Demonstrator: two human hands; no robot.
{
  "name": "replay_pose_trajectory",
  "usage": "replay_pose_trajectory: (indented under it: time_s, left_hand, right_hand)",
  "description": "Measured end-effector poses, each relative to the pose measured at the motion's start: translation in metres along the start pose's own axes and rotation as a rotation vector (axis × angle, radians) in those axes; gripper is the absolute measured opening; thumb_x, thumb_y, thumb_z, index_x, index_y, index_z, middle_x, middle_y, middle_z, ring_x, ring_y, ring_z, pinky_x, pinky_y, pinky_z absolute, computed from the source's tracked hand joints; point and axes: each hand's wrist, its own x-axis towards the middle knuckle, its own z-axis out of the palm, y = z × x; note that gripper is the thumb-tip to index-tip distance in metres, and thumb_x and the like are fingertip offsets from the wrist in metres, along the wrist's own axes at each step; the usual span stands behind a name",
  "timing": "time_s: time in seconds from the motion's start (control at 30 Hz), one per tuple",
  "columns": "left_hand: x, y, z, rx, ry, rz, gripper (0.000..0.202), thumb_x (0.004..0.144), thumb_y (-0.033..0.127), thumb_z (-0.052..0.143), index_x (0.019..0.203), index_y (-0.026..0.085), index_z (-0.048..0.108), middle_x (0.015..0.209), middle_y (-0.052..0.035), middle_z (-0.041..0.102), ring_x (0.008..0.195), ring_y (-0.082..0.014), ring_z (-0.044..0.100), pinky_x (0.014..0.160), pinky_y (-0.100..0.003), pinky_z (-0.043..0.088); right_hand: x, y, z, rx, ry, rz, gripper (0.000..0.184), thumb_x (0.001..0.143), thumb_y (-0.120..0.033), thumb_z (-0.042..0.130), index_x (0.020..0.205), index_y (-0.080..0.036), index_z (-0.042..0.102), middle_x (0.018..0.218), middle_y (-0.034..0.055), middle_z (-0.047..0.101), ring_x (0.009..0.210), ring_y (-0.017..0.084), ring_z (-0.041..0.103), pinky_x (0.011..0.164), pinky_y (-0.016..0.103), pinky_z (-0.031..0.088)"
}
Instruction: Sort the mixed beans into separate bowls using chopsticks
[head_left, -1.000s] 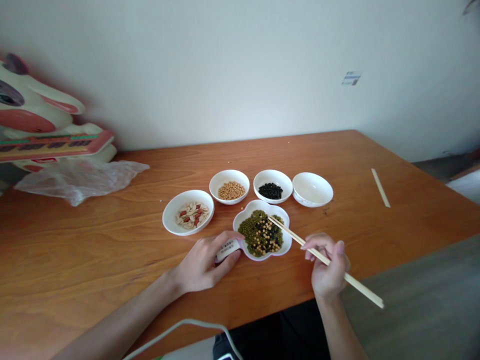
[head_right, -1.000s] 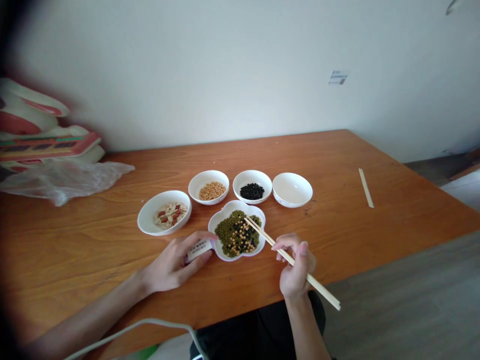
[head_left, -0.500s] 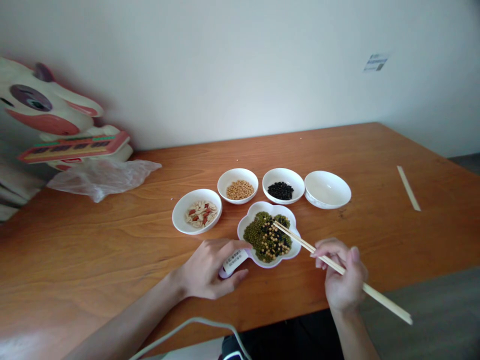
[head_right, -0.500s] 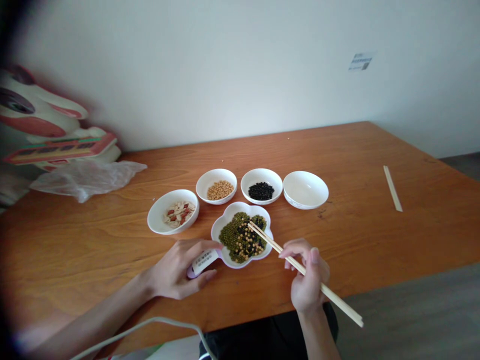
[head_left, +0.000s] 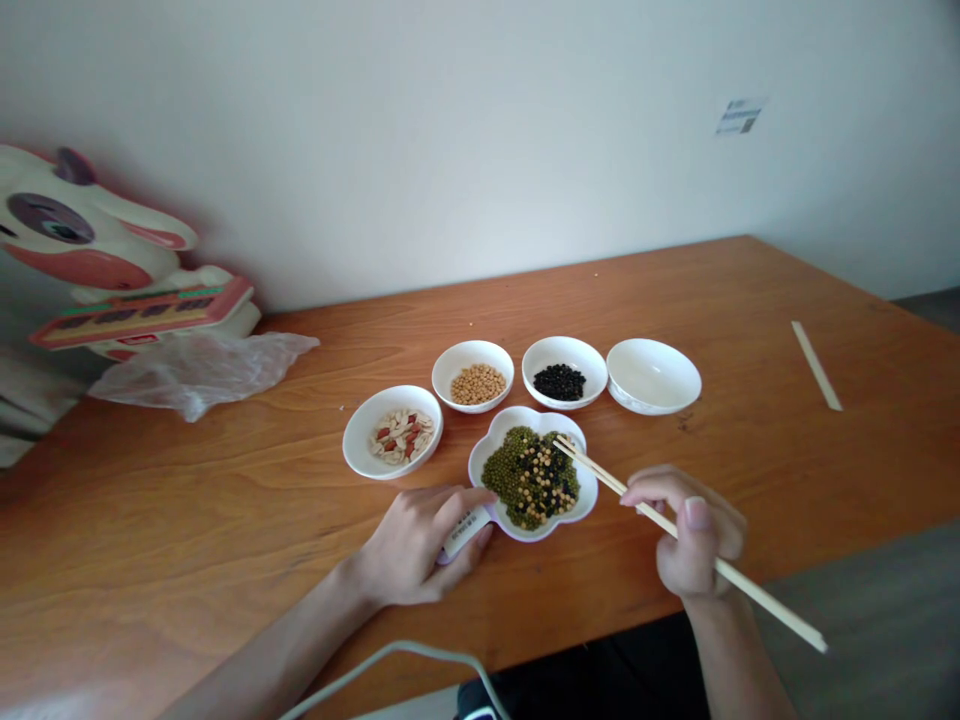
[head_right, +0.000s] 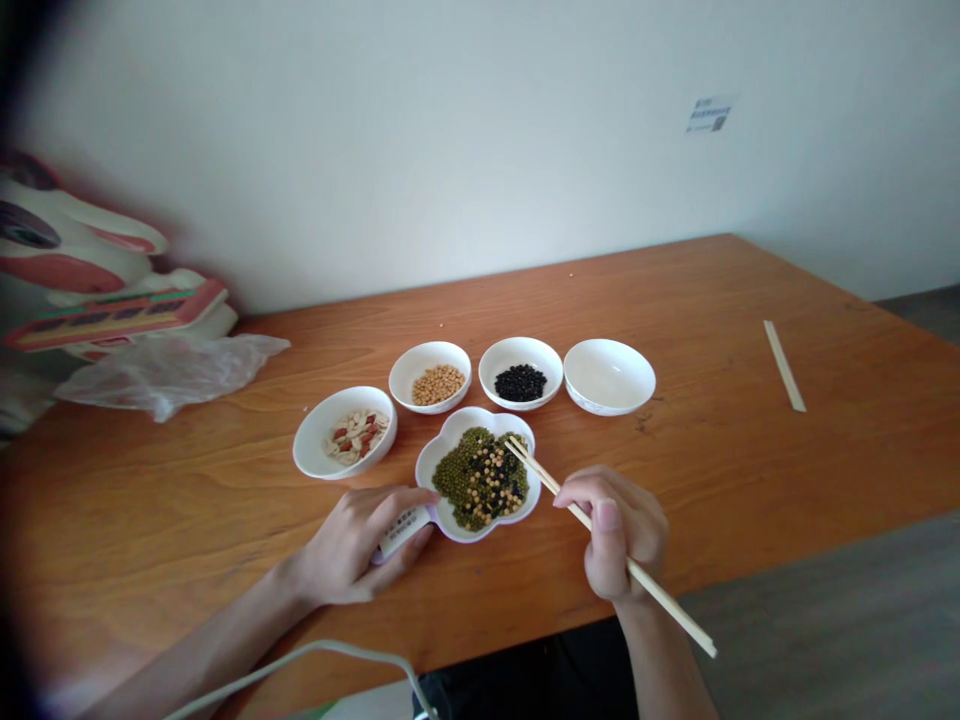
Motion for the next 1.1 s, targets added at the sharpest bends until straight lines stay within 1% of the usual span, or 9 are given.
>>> replay_pose_trajectory:
  time_s: [0.07, 0.17, 0.23, 0.33, 0.4, 0.5, 0.63, 0.8, 1.1]
  left_hand:
    - [-0.001, -0.001, 0.000, -0.010, -0.016, -0.026, 0.041, 0.102, 0.025, 0.059, 0.142, 0.024, 0.048, 0.113, -0.0082, 0.079, 0.087, -0.0208, 0.077, 0.076, -0.033, 0.062]
    - [-0.001, -0.001, 0.000, -0.014, -0.024, -0.040, 0.043, 0.102, 0.025, 0.059, 0.143, 0.025, 0.047, 0.115, -0.0079, 0.079, 0.089, -0.0207, 0.078, 0.079, -0.034, 0.063]
    - [-0.002, -0.001, 0.000, -0.019, -0.024, -0.038, 0.043, 0.102, 0.025, 0.060, 0.143, 0.025, 0.047, 0.116, -0.0078, 0.079, 0.091, -0.0206, 0.078, 0.081, -0.034, 0.063]
    - [-0.002, 0.000, 0.000, -0.018, -0.019, -0.035, 0.043, 0.102, 0.025, 0.060, 0.143, 0.025, 0.048, 0.118, -0.0078, 0.079, 0.094, -0.0207, 0.079, 0.083, -0.033, 0.063]
    - [-0.002, 0.000, 0.000, -0.011, -0.011, -0.032, 0.043, 0.102, 0.025, 0.060, 0.144, 0.025, 0.048, 0.117, -0.0078, 0.079, 0.093, -0.0209, 0.079, 0.082, -0.033, 0.063]
    - [-0.003, -0.001, 0.000, -0.007, -0.009, -0.029, 0.044, 0.102, 0.025, 0.060, 0.144, 0.025, 0.047, 0.118, -0.0083, 0.079, 0.093, -0.0211, 0.079, 0.081, -0.032, 0.063]
    - [-0.004, -0.002, 0.001, -0.016, -0.024, -0.038, 0.045, 0.102, 0.024, 0.060, 0.145, 0.025, 0.048, 0.119, -0.0079, 0.078, 0.094, -0.0207, 0.079, 0.082, -0.033, 0.063]
    - [-0.004, -0.001, 0.000, -0.010, -0.024, -0.038, 0.044, 0.102, 0.025, 0.059, 0.144, 0.025, 0.048, 0.119, -0.0088, 0.079, 0.094, -0.0211, 0.079, 0.081, -0.032, 0.064]
    - [-0.004, 0.002, 0.002, 0.000, -0.012, -0.040, 0.043, 0.102, 0.025, 0.059, 0.143, 0.024, 0.047, 0.115, -0.0087, 0.079, 0.092, -0.0215, 0.079, 0.082, -0.033, 0.064]
  right_hand:
    - [0.000, -0.001, -0.001, -0.004, 0.012, -0.006, 0.067, 0.111, -0.053, 0.031, 0.076, -0.021, 0.078, 0.075, 0.0071, 0.073, 0.066, 0.020, 0.067, 0.055, 0.034, 0.045]
    - [-0.004, -0.003, 0.000, 0.038, 0.057, 0.052, 0.079, 0.110, -0.063, 0.021, 0.069, -0.022, 0.074, 0.067, 0.0075, 0.068, 0.061, 0.021, 0.064, 0.049, 0.033, 0.042]
    - [-0.007, -0.005, 0.000, 0.056, 0.069, 0.090, 0.081, 0.109, -0.066, 0.019, 0.067, -0.022, 0.073, 0.065, 0.0073, 0.067, 0.058, 0.021, 0.063, 0.047, 0.033, 0.040]
    - [-0.008, -0.004, 0.001, 0.032, 0.018, 0.064, 0.080, 0.109, -0.066, 0.018, 0.070, -0.022, 0.072, 0.067, 0.0066, 0.068, 0.058, 0.020, 0.063, 0.048, 0.033, 0.041]
    - [-0.008, -0.002, 0.002, 0.006, -0.043, 0.014, 0.078, 0.110, -0.064, 0.019, 0.073, -0.022, 0.073, 0.069, 0.0062, 0.070, 0.060, 0.020, 0.065, 0.050, 0.032, 0.042]
    - [-0.010, 0.001, 0.002, -0.010, -0.083, -0.031, 0.074, 0.109, -0.065, 0.022, 0.079, -0.023, 0.074, 0.073, 0.0064, 0.071, 0.064, 0.020, 0.067, 0.053, 0.033, 0.044]
    - [-0.014, 0.003, -0.001, -0.063, -0.073, -0.073, 0.075, 0.110, -0.064, 0.017, 0.082, -0.023, 0.074, 0.075, 0.0070, 0.072, 0.067, 0.021, 0.069, 0.056, 0.034, 0.047]
    - [-0.014, 0.003, 0.001, -0.076, -0.051, -0.073, 0.075, 0.110, -0.063, 0.016, 0.079, -0.023, 0.072, 0.071, 0.0068, 0.070, 0.063, 0.021, 0.067, 0.054, 0.034, 0.046]
    - [-0.012, -0.003, 0.016, -0.079, -0.060, -0.114, 0.065, 0.110, -0.062, 0.028, 0.075, -0.023, 0.068, 0.067, 0.0057, 0.067, 0.061, 0.021, 0.065, 0.056, 0.035, 0.044]
